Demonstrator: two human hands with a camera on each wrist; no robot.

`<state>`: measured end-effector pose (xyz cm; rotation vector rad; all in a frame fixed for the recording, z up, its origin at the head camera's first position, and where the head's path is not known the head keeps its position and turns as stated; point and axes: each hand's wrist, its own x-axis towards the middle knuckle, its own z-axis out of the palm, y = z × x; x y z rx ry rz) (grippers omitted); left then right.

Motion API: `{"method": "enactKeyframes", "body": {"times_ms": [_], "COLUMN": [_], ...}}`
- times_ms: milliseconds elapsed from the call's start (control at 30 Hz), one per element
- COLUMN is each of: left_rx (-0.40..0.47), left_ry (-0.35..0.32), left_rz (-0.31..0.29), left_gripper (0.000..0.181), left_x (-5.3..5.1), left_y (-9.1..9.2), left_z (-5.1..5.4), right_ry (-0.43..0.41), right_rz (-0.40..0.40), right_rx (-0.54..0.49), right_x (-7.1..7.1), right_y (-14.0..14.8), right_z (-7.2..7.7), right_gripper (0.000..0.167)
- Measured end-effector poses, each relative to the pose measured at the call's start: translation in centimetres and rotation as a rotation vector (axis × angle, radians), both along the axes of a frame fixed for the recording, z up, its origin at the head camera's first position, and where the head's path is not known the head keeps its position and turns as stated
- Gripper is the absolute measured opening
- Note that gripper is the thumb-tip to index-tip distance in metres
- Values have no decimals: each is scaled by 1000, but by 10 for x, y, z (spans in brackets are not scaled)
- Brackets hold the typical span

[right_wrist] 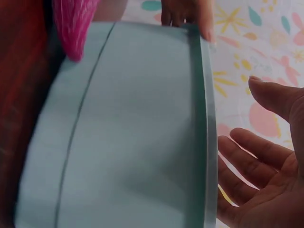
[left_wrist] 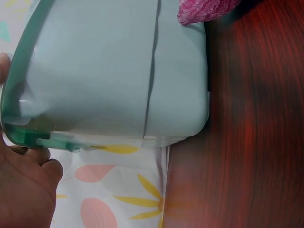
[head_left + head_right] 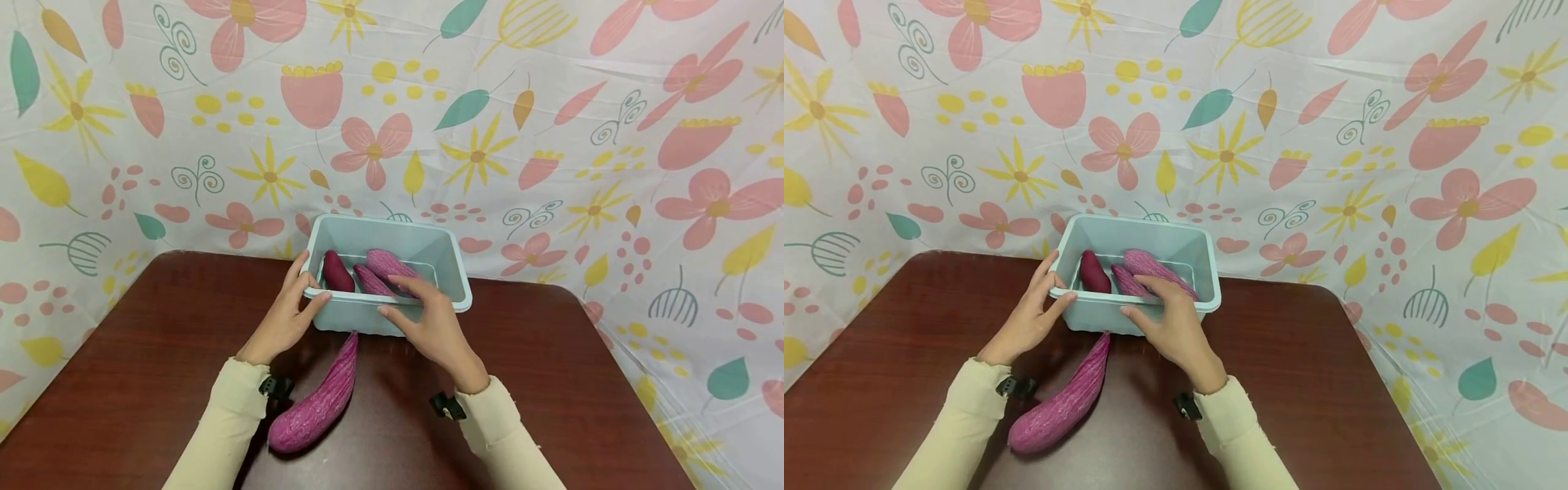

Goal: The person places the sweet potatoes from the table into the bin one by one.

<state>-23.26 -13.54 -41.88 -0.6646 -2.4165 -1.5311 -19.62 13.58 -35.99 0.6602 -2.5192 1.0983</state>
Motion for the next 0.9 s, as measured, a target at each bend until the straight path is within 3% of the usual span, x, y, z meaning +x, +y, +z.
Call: {"method": "enactKeyframes", "body": {"times_ms": [267,500,900], "left_rx": [-2,-14,-39], "left_ry": [2,0,5], "left_rz": [-7,1,16], "left_gripper": [19,20,22], "left_x": [-1,-1,2], "left_y": [1,1,1], "left_z": [0,-1,1], "right_ry": [-9,7,-28], "right_rz": [-24,58,154], "right_rx": [-66,-157,-99], "right_x": [18,34,38], "right_y": [0,-3,-8], "right_z": [-9,-13,-30], "right_gripper": [65,67,75]}}
